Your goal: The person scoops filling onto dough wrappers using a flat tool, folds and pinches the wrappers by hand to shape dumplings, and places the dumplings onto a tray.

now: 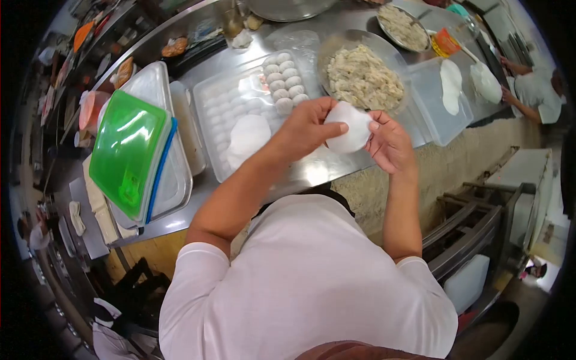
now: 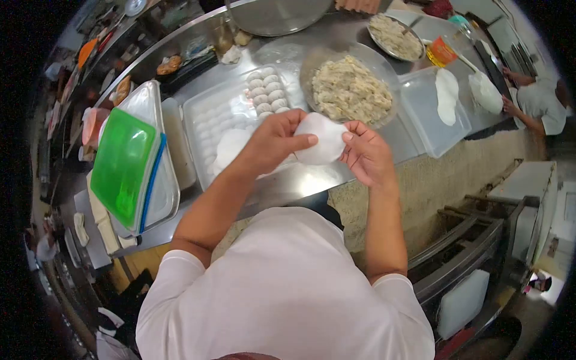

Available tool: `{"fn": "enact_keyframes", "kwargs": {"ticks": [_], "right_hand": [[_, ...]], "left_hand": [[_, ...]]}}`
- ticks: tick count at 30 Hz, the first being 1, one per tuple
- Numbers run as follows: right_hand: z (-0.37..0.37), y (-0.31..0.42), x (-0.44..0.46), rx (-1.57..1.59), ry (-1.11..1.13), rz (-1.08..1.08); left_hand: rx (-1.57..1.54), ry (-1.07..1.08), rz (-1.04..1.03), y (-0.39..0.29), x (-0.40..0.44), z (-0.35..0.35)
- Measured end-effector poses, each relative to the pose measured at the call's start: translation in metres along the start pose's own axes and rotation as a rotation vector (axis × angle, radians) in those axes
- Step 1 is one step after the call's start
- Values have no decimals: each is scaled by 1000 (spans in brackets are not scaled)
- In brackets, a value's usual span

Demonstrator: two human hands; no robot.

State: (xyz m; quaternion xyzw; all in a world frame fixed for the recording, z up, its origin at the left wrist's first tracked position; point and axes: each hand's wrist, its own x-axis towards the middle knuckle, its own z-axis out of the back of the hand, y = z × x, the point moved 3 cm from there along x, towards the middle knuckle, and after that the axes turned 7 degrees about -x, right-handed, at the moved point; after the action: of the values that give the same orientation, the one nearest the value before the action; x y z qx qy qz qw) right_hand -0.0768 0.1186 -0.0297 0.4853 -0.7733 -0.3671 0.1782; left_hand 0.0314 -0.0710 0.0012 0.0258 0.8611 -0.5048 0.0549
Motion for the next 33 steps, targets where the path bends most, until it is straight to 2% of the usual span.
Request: {"fn": "enact_keyframes", "kwargs": {"ticks": [3,5,6,8,10,12,13,14,16,17,19,23,24,26,29,33], "right_hand": [[16,-6,-20,-124,-121,-29],[-2,-20,-21,145,-173,34],[-5,-27,-22,153,-186,48],[-17,-38,-23,370,44,171],[-22,-30,-28,496,107,271],[-1,-29,-33,347,-239,132],[23,-36,-38,310,-346,94],[31,-32,-44,316,-350,98],[44,-26,-53,300,-408,78],[47,-23,-57,303,-460,69],[60,-21,-64,212,-518,82],[77,-14,-77,31,-644,145],[79,-13,-78,36,-648,146],[81,-12,-75,128,-621,156],[80,-11,-65,195,-642,162],[89,-14,-61,243,-631,152]], "left_hand": [[152,60,111,-25,5,-23],[142,116,102,-18,15,-42],[126,155,85,-15,19,-50],[137,163,98,-7,24,-63],[145,161,103,-5,27,-73],[1079,7,-161,-19,25,-74],[1214,-45,-263,-12,30,-65],[1217,-37,-259,-2,38,-56],[1779,-29,-205,16,53,-40],[1778,-31,-203,22,60,-38],[1750,0,120,41,73,-30],[1740,159,136,-12,72,-39],[1671,101,173,-21,75,-36],[1680,15,-28,-20,84,-33],[1685,125,27,5,96,-36],[1625,144,49,-5,90,-20]]}}
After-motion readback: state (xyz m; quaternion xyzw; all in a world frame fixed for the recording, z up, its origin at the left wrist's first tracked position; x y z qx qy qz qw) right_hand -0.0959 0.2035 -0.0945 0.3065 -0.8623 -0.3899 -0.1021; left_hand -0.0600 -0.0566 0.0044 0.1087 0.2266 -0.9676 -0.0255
